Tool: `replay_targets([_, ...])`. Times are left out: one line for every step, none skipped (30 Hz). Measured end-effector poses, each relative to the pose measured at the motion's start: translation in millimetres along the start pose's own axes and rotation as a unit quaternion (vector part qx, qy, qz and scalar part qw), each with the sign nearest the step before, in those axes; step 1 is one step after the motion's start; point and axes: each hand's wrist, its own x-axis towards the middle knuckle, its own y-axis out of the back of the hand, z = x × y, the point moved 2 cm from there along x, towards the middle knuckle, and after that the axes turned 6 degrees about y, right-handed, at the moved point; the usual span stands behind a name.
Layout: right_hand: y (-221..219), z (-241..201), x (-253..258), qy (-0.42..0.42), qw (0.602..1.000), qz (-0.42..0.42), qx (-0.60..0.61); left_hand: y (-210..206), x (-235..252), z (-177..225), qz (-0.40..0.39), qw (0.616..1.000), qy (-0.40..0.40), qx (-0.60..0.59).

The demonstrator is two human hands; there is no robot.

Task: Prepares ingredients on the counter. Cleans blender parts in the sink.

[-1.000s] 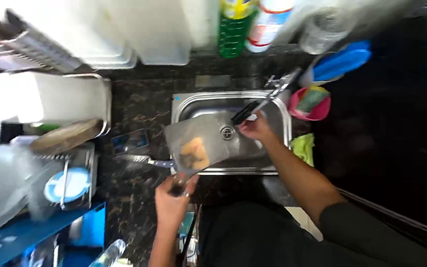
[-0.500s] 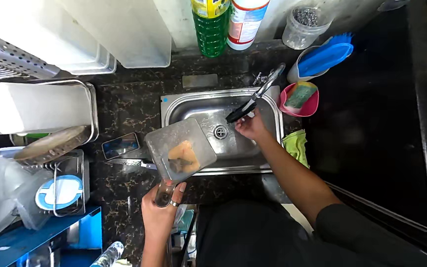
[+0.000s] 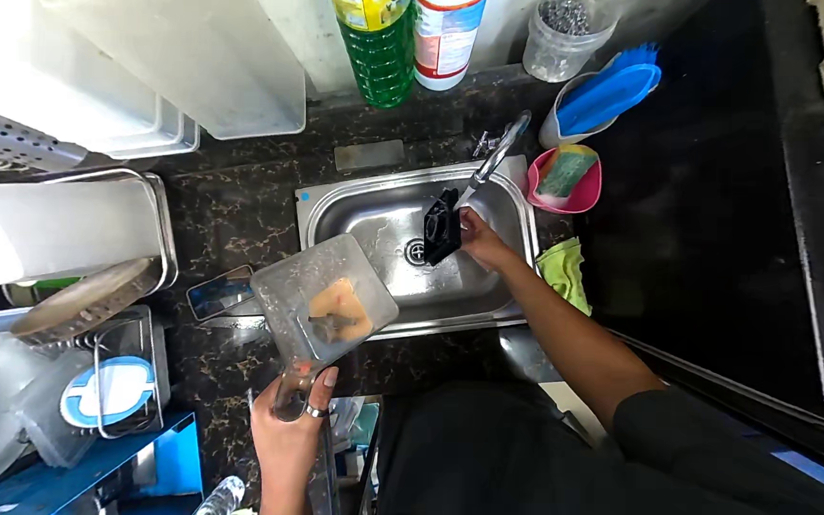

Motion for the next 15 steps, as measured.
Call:
replay_targets([2.9,0.6,-3.8,-0.004,1.0,-0.016,-0.009,0.4,-0.2,-0.5,0.0,1.0,0.0,-0.001])
replay_targets([4.9,-0.5,-7.5,-0.005,0.999,-0.031,-0.021,0.7,-0.4,-0.8,0.001,1.0,0.0,-0.003])
replay_targets([5.9,-3.2,-11.5,-0.003,0.998,-0.047,-0.031,1.0,-0.5,-0.9,0.002,1.0,0.0,-0.004])
replay_targets([6.4,-6.7,-16.0,-0.001,0.997,-0.061,-0.039,1.6,-0.9,-1.1,0.002,1.0,0.001,-0.004])
replay_targets([7.3,-9.0,-19.9,0.001,0.997,-0.069,-0.046,2.3,-1.6,-1.3,0.002,1.0,0.003,-0.005])
replay_targets([8.7,-10.0,-23.1,0.005,0.996,-0.073,-0.051,3.0,-2.2,-1.2,0.004,1.0,0.007,-0.005])
replay_targets([10.1,-11.7,-25.4,0.007,0.996,-0.068,-0.048,3.5,-2.7,-0.9,0.005,1.0,0.012,-0.006])
replay_targets([11.7,-12.1,-25.8,0.0,0.998,-0.052,-0.022,3.7,-2.8,-1.0,0.006,1.0,0.015,-0.01])
replay_targets([11.9,-12.9,-25.3,-0.023,0.999,-0.027,0.028,3.5,-2.7,-1.3,0.006,1.0,0.017,-0.013])
replay_targets([10.1,-14.5,-23.1,-0.064,0.994,0.004,0.09,2.9,-2.9,-1.3,0.006,1.0,0.02,-0.013])
replay_targets([8.2,-13.7,-18.2,-0.113,0.98,0.031,0.163,2.4,-3.3,-1.2,0.004,1.0,0.024,-0.014])
replay_targets([6.7,-9.6,-10.3,-0.164,0.959,0.054,0.224,1.9,-4.0,-0.9,0.002,1.0,0.027,-0.016])
replay_targets([5.4,-3.2,-0.6,-0.211,0.938,0.06,0.267,1.4,-4.8,-0.7,0.001,0.999,0.028,-0.018])
replay_targets([4.0,2.7,7.3,-0.236,0.924,0.048,0.297,1.6,-5.8,-0.3,0.002,0.999,0.027,-0.018])
replay_targets([2.2,7.4,12.8,-0.24,0.915,0.038,0.321,2.2,-6.8,0.1,0.003,0.999,0.025,-0.021])
